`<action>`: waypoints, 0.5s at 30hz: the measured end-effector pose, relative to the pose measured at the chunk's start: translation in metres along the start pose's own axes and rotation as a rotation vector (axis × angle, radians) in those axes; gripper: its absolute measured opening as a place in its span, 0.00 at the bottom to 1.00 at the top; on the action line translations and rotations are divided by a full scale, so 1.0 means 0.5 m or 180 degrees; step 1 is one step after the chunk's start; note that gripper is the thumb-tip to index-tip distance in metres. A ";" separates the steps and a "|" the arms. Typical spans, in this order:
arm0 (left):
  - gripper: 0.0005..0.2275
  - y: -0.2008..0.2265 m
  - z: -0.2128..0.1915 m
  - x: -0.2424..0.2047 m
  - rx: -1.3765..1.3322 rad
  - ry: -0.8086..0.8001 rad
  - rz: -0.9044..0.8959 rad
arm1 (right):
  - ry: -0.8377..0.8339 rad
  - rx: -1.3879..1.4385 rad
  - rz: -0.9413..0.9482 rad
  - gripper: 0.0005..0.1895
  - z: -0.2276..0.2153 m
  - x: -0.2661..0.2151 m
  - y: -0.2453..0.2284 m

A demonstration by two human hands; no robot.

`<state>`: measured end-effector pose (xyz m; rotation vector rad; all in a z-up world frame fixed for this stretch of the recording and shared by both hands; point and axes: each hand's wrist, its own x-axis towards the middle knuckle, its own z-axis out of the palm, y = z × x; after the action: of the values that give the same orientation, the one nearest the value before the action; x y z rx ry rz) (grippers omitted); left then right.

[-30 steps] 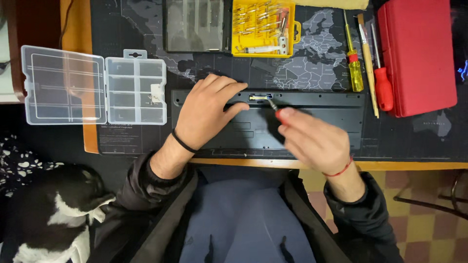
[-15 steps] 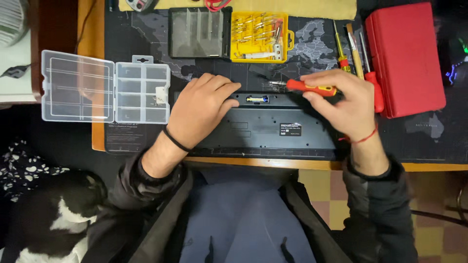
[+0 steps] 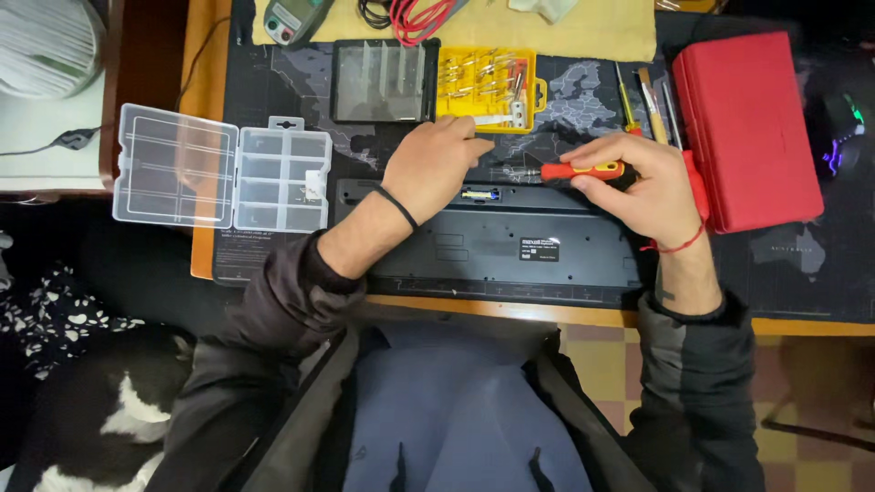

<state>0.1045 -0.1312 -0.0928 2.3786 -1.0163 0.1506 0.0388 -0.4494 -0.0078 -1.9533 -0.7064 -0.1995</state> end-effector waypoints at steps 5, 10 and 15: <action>0.14 -0.031 -0.014 -0.003 -0.0867 -0.0219 -0.0083 | 0.0096 -0.0070 -0.0078 0.08 -0.001 0.001 -0.001; 0.18 -0.079 0.074 -0.004 0.0545 -0.0193 0.0189 | 0.0148 -0.0081 -0.0101 0.08 0.000 0.004 -0.001; 0.16 -0.064 0.067 -0.005 0.0520 -0.0219 0.0100 | 0.0139 -0.0048 -0.0109 0.07 0.000 0.005 -0.007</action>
<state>0.1217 -0.1289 -0.1358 2.5312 -1.1122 0.1702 0.0389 -0.4471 -0.0041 -1.9463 -0.7120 -0.2685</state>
